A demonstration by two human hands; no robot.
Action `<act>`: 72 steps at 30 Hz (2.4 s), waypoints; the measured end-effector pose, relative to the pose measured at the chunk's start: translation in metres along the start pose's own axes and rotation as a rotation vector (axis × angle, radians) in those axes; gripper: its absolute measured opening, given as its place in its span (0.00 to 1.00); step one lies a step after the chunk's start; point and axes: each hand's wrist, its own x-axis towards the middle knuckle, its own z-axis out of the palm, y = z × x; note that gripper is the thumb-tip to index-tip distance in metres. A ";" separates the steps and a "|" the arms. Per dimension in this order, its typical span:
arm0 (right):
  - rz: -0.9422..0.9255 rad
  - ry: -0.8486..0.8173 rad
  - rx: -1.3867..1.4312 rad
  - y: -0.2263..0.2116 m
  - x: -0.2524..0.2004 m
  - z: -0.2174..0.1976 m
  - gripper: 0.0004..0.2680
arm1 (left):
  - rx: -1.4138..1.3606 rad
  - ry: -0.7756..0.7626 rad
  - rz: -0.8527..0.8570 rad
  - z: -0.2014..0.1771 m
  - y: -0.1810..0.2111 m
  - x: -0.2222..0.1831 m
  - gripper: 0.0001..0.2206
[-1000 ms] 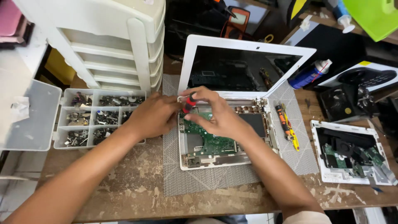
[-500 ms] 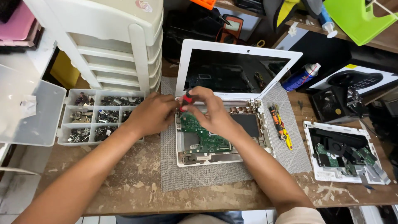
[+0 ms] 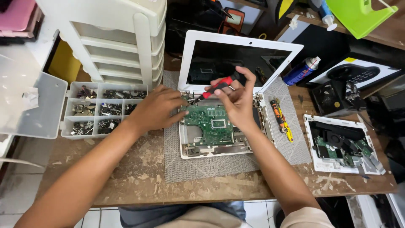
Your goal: The person works on a disassembled white laptop at a repair bench, using a red-handled screwdriver to unscrew and reposition the exposed motherboard inside the chassis. They steady the board with one hand while driving screws, then reach for other screwdrivers laid on the mat and continue working on the board and hinge area.
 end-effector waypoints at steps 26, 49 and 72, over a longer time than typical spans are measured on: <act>0.007 0.377 -0.219 -0.021 -0.031 -0.148 0.27 | 0.193 0.242 0.292 0.038 0.009 0.015 0.06; 0.063 0.037 -1.001 -0.030 -0.059 -0.255 0.08 | -0.159 -0.025 0.377 0.190 0.127 0.204 0.06; 0.083 0.036 -0.950 -0.042 -0.059 -0.251 0.07 | -0.189 -0.079 0.457 0.222 0.138 0.230 0.07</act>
